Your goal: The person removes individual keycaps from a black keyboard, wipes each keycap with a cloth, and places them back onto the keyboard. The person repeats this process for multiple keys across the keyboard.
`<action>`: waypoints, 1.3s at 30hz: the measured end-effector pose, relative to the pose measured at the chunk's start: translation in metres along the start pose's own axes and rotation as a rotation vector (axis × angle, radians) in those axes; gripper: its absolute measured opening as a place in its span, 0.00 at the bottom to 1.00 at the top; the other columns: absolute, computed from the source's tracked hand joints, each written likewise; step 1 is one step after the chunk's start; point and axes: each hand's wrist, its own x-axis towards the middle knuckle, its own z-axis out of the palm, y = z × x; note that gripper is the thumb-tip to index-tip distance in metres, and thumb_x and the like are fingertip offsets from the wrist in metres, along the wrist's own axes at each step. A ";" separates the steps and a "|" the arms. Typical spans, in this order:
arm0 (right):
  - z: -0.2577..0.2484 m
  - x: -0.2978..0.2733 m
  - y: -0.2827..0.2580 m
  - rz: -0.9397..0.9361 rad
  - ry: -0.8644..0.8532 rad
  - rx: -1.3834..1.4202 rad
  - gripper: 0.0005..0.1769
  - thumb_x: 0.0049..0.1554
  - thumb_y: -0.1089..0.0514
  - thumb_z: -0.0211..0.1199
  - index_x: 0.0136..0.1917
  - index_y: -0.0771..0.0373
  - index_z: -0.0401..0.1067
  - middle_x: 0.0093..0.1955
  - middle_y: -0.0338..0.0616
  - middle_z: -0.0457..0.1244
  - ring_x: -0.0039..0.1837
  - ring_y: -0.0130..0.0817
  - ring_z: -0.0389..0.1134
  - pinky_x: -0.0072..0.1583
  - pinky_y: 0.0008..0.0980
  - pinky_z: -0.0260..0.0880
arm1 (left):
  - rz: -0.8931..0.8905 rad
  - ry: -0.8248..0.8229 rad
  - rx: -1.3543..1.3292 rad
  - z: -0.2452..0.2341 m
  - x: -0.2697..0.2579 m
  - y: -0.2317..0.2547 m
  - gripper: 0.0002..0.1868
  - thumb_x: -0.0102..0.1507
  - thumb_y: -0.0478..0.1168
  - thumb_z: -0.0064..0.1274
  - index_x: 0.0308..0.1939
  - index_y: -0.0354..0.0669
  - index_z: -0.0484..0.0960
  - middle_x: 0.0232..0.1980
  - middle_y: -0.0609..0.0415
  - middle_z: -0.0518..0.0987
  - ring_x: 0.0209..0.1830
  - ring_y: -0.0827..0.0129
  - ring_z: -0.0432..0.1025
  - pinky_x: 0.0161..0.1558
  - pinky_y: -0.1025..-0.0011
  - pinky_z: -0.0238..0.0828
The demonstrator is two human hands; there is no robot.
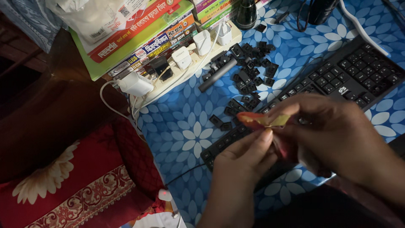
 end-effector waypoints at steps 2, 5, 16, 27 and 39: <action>-0.004 -0.001 0.001 -0.013 0.055 -0.072 0.09 0.58 0.64 0.60 0.51 0.63 0.78 0.33 0.53 0.66 0.19 0.32 0.65 0.18 0.34 0.60 | -0.026 0.032 0.035 0.002 -0.001 0.002 0.23 0.59 0.48 0.61 0.52 0.37 0.85 0.47 0.55 0.86 0.49 0.72 0.78 0.54 0.73 0.74; -0.005 -0.004 0.003 -0.140 0.050 0.087 0.08 0.60 0.65 0.61 0.52 0.65 0.78 0.33 0.52 0.67 0.21 0.27 0.67 0.20 0.28 0.64 | 0.007 0.022 0.006 0.003 -0.001 0.008 0.23 0.60 0.48 0.57 0.55 0.40 0.85 0.48 0.56 0.86 0.49 0.73 0.78 0.56 0.72 0.73; 0.012 -0.009 -0.001 -0.830 -0.080 -0.276 0.16 0.55 0.63 0.66 0.57 0.66 0.75 0.58 0.45 0.68 0.54 0.27 0.74 0.49 0.25 0.80 | -0.005 -0.031 -0.231 0.000 0.009 -0.003 0.21 0.66 0.44 0.44 0.57 0.41 0.82 0.54 0.55 0.82 0.54 0.72 0.74 0.59 0.70 0.69; -0.014 -0.004 0.018 -0.143 -0.008 0.024 0.18 0.59 0.63 0.64 0.64 0.60 0.77 0.42 0.53 0.68 0.37 0.35 0.69 0.33 0.31 0.69 | -0.107 0.043 -0.081 0.016 -0.003 -0.018 0.23 0.65 0.49 0.52 0.56 0.37 0.81 0.47 0.52 0.82 0.48 0.66 0.75 0.59 0.64 0.73; -0.009 -0.012 0.009 -0.435 0.033 -0.170 0.12 0.56 0.64 0.67 0.55 0.60 0.78 0.43 0.42 0.69 0.36 0.27 0.74 0.34 0.26 0.73 | -0.010 0.073 0.004 0.019 -0.015 0.005 0.19 0.65 0.51 0.53 0.52 0.41 0.79 0.46 0.57 0.81 0.49 0.73 0.75 0.56 0.71 0.71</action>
